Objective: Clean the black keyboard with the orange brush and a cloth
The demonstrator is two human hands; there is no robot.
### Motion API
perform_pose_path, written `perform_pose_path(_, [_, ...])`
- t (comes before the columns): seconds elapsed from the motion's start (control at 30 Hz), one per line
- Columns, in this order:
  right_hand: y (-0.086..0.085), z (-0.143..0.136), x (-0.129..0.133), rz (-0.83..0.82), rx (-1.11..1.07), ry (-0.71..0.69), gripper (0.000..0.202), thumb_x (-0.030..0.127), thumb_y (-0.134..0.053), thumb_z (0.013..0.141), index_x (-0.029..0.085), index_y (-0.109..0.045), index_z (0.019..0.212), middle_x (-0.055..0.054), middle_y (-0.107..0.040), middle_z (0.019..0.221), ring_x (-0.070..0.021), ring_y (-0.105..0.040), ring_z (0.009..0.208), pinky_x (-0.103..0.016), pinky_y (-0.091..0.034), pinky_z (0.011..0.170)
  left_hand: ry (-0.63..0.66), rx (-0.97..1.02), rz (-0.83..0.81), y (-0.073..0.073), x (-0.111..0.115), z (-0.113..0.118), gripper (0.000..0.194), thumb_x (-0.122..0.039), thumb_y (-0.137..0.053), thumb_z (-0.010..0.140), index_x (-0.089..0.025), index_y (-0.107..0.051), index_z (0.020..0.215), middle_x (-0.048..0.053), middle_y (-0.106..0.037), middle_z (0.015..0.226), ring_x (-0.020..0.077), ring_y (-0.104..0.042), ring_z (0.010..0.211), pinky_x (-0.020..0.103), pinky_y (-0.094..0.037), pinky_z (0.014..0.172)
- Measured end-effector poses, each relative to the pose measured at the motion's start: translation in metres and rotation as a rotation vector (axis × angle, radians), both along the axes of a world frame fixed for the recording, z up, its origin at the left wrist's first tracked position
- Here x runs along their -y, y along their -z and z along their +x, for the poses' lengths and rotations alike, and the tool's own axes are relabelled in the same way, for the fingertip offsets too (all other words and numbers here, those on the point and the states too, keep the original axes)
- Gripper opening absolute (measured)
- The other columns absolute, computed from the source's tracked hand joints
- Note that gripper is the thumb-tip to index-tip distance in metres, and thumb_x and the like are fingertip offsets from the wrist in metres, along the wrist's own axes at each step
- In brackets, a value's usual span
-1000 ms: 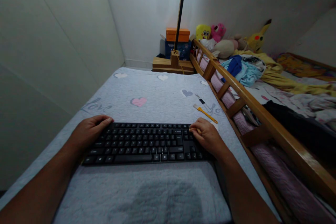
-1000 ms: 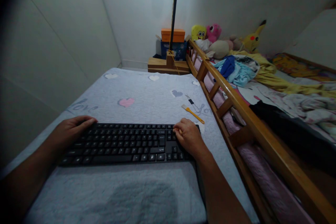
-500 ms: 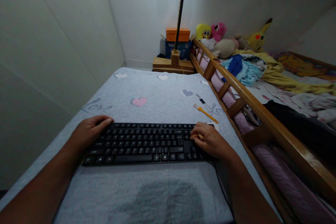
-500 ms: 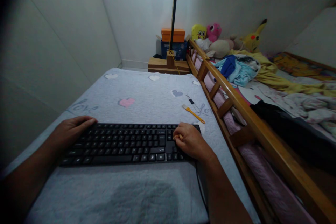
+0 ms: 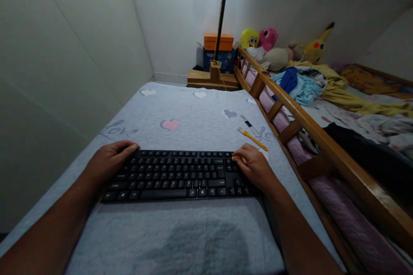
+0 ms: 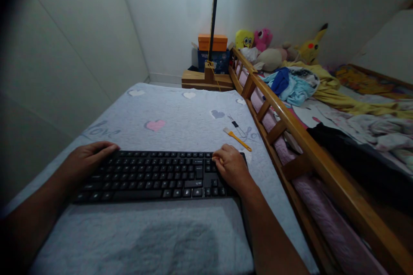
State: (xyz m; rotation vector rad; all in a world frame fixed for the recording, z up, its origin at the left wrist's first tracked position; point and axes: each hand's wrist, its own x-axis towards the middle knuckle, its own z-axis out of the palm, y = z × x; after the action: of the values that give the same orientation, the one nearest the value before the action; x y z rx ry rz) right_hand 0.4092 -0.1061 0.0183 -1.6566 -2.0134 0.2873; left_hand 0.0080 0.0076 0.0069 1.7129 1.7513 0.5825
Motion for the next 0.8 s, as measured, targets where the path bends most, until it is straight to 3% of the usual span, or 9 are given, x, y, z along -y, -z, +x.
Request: perform_pose_path(0.8, [-0.021, -0.003, 0.012, -0.126, -0.022, -0.174, 0.018, 0.004, -0.060, 0.082, 0.019, -0.067, 0.078, -0.002, -0.063, 0.079, -0.0162, -0.060, 0.077, -0.027, -0.043, 0.069, 0.014, 0.005, 0.011, 0.001, -0.001, -0.003, 0.048, -0.063, -0.055, 0.075, -0.020, -0.071, 0.088, 0.001, -0.075, 0.081, 0.0238, -0.067, 0.080, 0.028, -0.047, 0.070])
